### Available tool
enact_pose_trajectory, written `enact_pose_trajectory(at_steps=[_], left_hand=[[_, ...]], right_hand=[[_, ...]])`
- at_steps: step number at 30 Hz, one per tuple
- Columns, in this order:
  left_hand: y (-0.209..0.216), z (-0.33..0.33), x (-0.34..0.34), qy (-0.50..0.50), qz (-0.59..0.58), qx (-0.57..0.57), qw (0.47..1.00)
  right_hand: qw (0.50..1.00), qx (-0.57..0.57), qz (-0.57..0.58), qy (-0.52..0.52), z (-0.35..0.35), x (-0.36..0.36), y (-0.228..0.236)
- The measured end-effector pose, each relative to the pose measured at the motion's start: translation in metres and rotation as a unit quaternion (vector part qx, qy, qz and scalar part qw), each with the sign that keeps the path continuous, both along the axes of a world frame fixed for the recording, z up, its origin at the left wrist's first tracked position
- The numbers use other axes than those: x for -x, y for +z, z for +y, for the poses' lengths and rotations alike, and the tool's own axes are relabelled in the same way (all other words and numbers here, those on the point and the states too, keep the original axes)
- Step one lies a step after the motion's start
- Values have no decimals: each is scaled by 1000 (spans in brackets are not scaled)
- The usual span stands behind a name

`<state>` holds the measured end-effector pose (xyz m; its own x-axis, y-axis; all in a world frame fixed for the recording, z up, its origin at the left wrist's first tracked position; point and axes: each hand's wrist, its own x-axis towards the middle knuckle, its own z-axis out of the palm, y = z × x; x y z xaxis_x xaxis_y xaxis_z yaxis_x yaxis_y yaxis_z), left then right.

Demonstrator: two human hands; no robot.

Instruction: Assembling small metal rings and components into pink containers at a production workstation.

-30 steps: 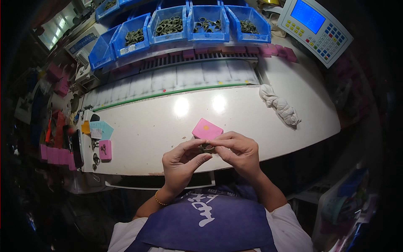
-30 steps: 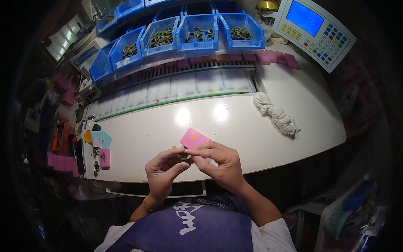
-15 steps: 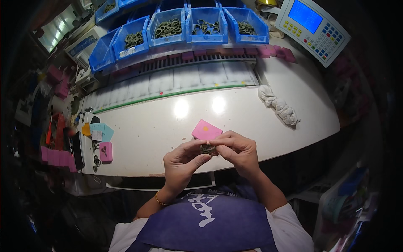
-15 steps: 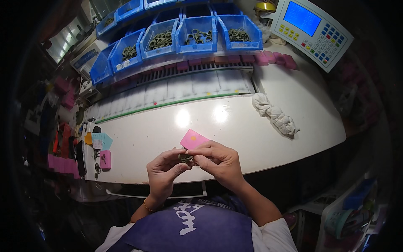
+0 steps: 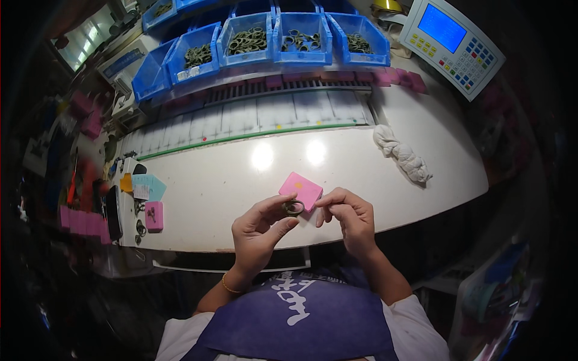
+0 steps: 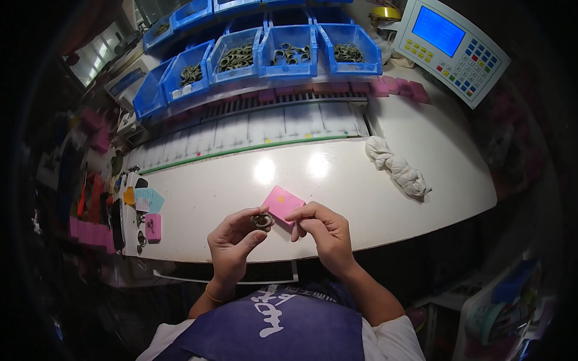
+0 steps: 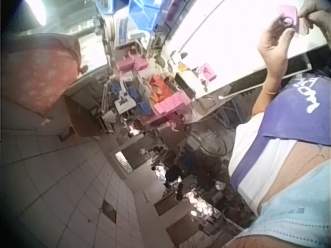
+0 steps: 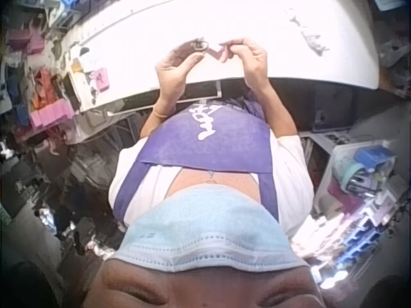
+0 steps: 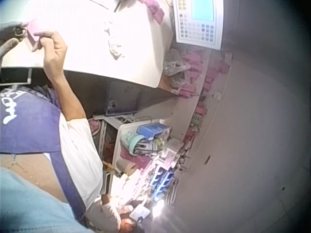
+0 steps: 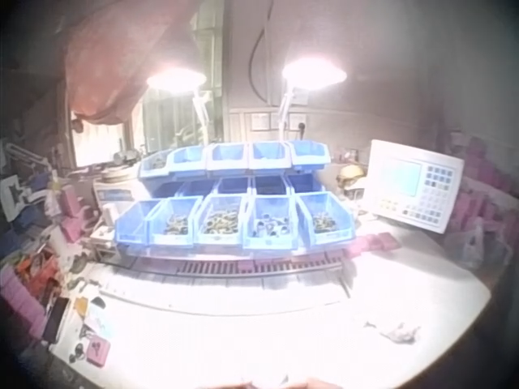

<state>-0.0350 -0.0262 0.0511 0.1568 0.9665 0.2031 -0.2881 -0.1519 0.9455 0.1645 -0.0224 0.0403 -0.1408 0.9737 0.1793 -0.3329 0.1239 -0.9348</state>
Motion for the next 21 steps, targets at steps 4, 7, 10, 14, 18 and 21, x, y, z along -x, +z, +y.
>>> enact_pose_trajectory(at_steps=[4, 7, 10, 14, 18, 21], left_hand=[[-1, 2, 1, 43, 93, -127, 987], [-7, 3, 4, 104, 216, -220, 946], [-1, 5, 1, 145, 267, -309, 901], [0, 4, 3, 147, 274, -343, 886], [9, 0, 6, 7, 62, -77, 995], [7, 1, 11, -37, 19, 24, 999]], right_hand=[[1000, 21, -22, 2, -1, 7, 9], [996, 52, -30, 72, -2, 8, 16], [992, 82, -10, 93, -4, 13, 18], [989, 107, -7, 101, -3, 12, 20], [994, 77, -63, 52, -4, 13, 24], [979, -37, -202, 13, -3, 12, 30]])
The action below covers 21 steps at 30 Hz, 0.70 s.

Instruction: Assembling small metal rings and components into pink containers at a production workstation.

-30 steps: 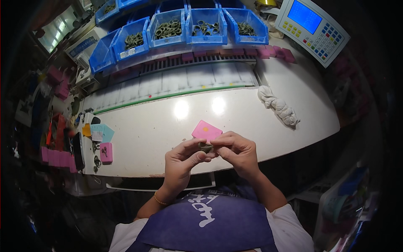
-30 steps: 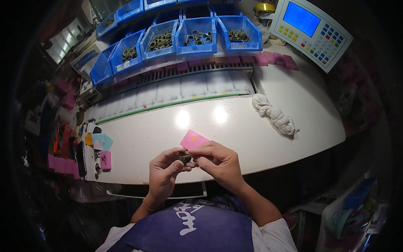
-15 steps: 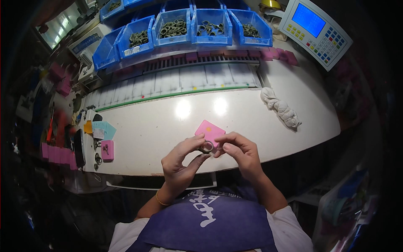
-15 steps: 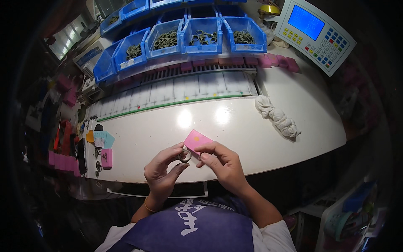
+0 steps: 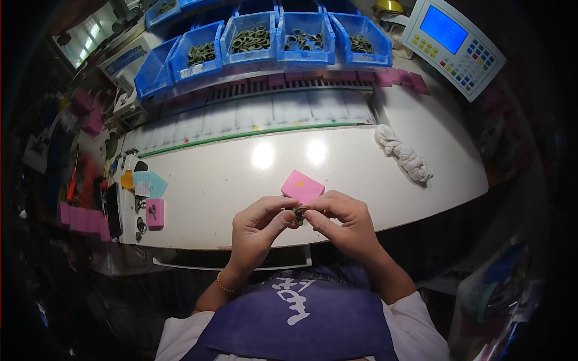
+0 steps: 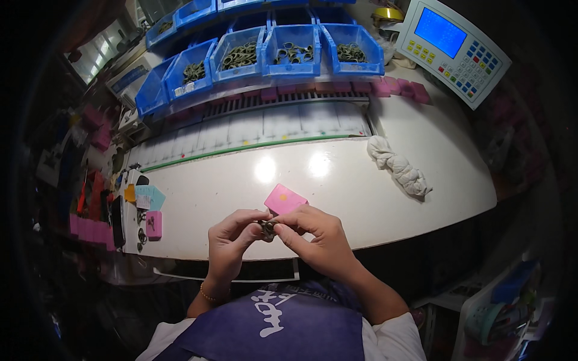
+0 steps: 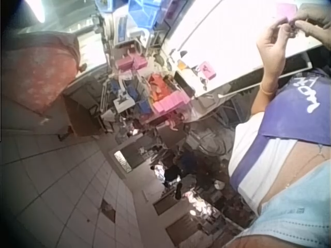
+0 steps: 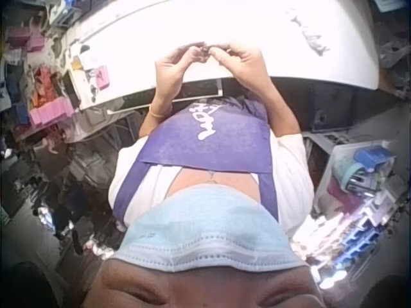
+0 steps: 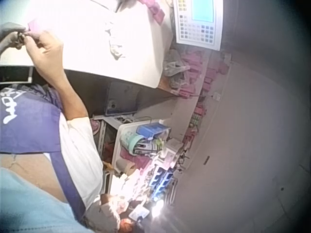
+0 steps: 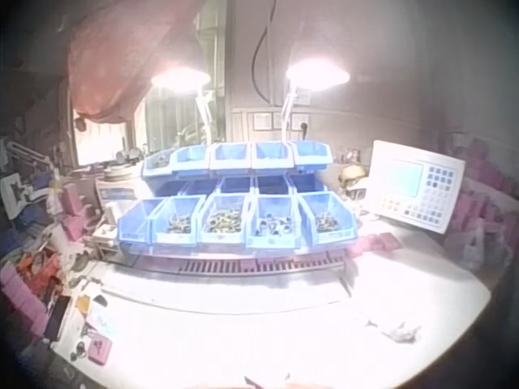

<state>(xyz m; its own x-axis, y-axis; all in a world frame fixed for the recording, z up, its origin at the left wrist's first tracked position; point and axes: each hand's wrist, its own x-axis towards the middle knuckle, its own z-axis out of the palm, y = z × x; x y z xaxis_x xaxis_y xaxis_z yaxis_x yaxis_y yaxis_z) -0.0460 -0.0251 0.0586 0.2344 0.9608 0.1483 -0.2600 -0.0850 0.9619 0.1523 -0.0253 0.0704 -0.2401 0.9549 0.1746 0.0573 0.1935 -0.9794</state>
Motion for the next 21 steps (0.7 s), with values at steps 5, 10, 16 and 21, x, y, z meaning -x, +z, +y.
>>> enact_pose_trajectory(at_steps=[5, 10, 16, 21], left_hand=[[3, -1, -5, -7, -5, 32, 999], [0, -5, -10, 7, -41, 29, 999], [-2, -7, -10, 4, -50, 16, 999], [-4, -9, -10, 4, -60, 23, 998]], right_hand=[[989, -115, -69, -65, -1, 5, 4], [977, -167, -81, -106, -4, 10, 2], [964, -219, -93, -118, -4, 10, -3], [962, -228, -91, -123, -5, 10, -5]])
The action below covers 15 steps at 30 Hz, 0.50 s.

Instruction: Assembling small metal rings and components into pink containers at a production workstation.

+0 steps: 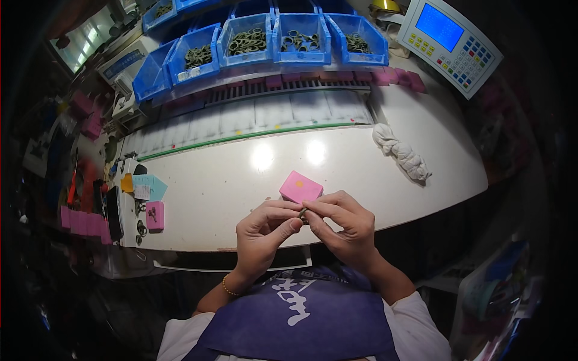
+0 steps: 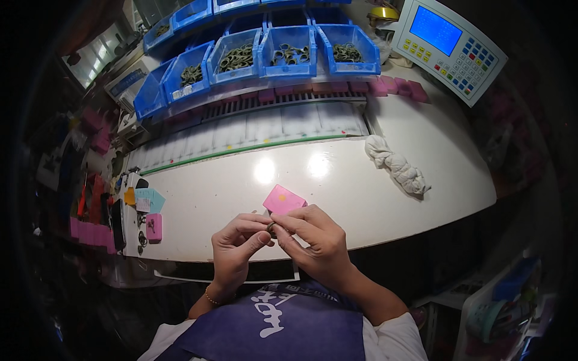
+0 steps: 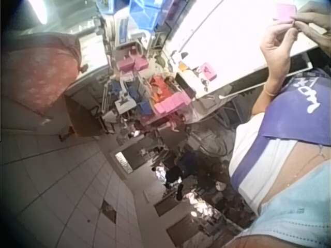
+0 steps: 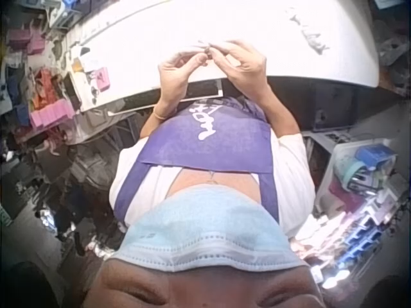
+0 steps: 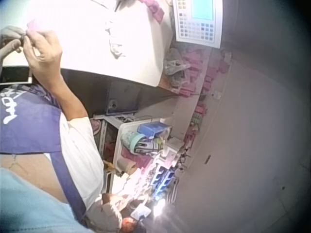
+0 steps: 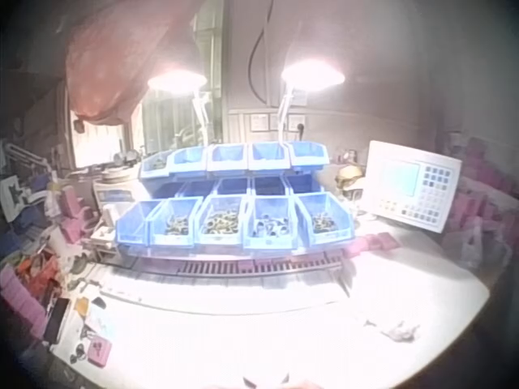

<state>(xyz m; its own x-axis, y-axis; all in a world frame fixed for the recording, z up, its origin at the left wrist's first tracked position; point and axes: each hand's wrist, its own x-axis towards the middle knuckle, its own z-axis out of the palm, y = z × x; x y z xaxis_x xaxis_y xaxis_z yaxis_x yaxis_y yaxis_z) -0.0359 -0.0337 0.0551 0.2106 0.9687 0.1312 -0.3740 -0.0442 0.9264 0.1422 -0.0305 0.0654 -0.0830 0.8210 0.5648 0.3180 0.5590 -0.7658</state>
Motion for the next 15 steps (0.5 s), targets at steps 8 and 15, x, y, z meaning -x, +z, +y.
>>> enact_pose_trajectory(at_steps=[8, 15], left_hand=[[-1, 1, -3, 9, 18, -33, 999], [-5, 2, -4, 8, -1, -16, 1000]], right_hand=[[1000, 0, 1, -4, 1, -1, 1], [999, 32, 32, 9, -1, 0, 8]])
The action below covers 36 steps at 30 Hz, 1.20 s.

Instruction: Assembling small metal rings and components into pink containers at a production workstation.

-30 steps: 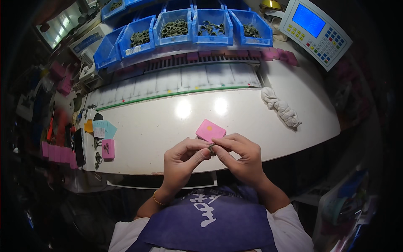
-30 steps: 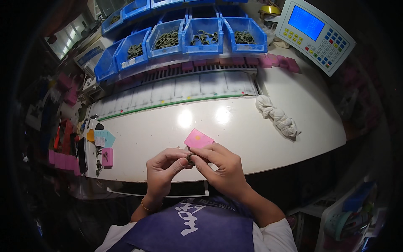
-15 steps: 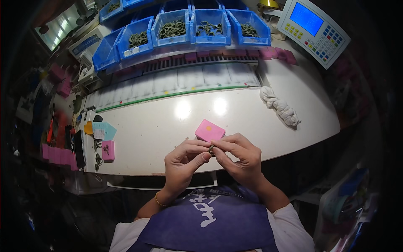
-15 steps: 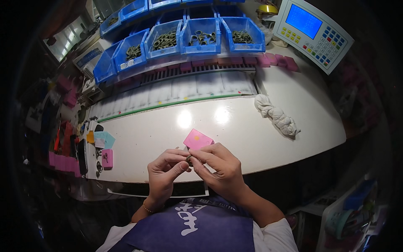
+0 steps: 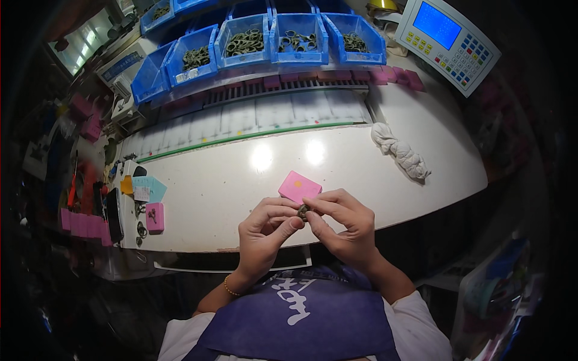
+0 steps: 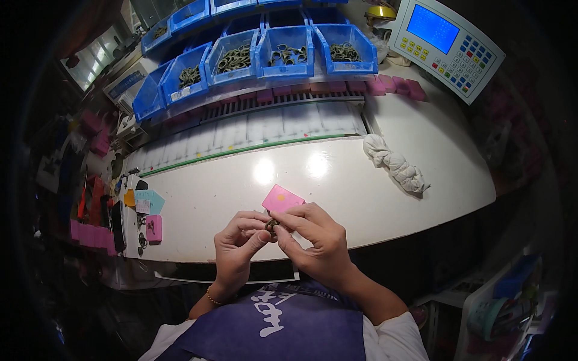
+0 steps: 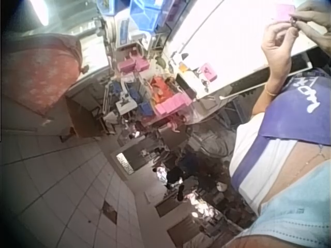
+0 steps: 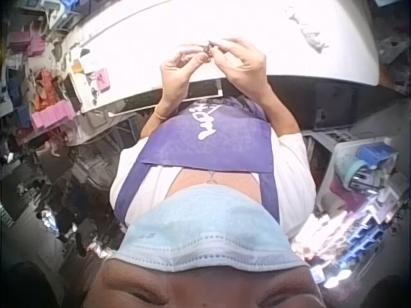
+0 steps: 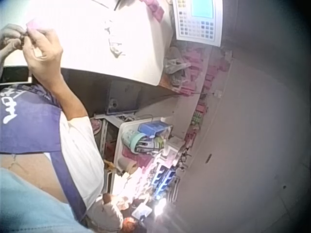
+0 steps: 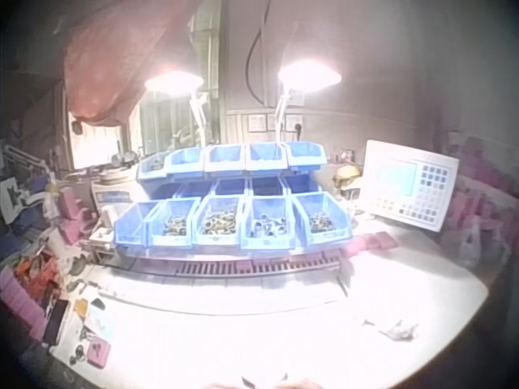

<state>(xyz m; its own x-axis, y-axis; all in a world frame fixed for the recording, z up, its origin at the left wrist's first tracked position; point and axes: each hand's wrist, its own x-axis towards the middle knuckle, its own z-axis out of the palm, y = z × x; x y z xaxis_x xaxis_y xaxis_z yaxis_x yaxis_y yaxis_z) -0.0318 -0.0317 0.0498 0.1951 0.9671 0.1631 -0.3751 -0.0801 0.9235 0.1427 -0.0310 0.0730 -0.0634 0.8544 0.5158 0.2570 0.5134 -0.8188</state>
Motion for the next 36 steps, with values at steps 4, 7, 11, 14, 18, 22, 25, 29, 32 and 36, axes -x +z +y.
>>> enact_pose_trajectory(at_steps=[4, 7, 11, 14, 18, 22, 25, 29, 32, 36], left_hand=[[-1, -1, 0, -11, -10, 3, 1000], [-2, -1, -1, -15, -7, -4, 1000], [-2, -2, -1, -21, -6, 2, 1000], [-4, -2, -3, -23, -11, -2, 1000], [-5, -3, -4, -16, -6, -7, 1000], [-5, -2, -4, -3, 12, -15, 1000], [1, 1, -2, -12, -11, 33, 999], [8, 3, -1, -44, -71, 154, 985], [4, 6, -1, -49, -75, 166, 982], [-5, 6, -1, -71, -18, 161, 984]], right_hand=[[1000, -16, -7, -3, 0, -1, -2], [1000, -27, -15, -7, 1, -1, -4], [999, -26, -12, -15, 0, 0, -5], [1000, -11, -3, -17, 0, 0, -5], [999, 40, 0, -5, -2, -2, -2], [998, 54, 15, 24, 1, -5, -5], [986, 67, 153, -5, 7, -11, -14], [976, 150, 154, -24, 10, -24, -16], [999, 51, -5, 2, 15, -25, -16], [883, 350, 232, 211, 13, -23, -20]])
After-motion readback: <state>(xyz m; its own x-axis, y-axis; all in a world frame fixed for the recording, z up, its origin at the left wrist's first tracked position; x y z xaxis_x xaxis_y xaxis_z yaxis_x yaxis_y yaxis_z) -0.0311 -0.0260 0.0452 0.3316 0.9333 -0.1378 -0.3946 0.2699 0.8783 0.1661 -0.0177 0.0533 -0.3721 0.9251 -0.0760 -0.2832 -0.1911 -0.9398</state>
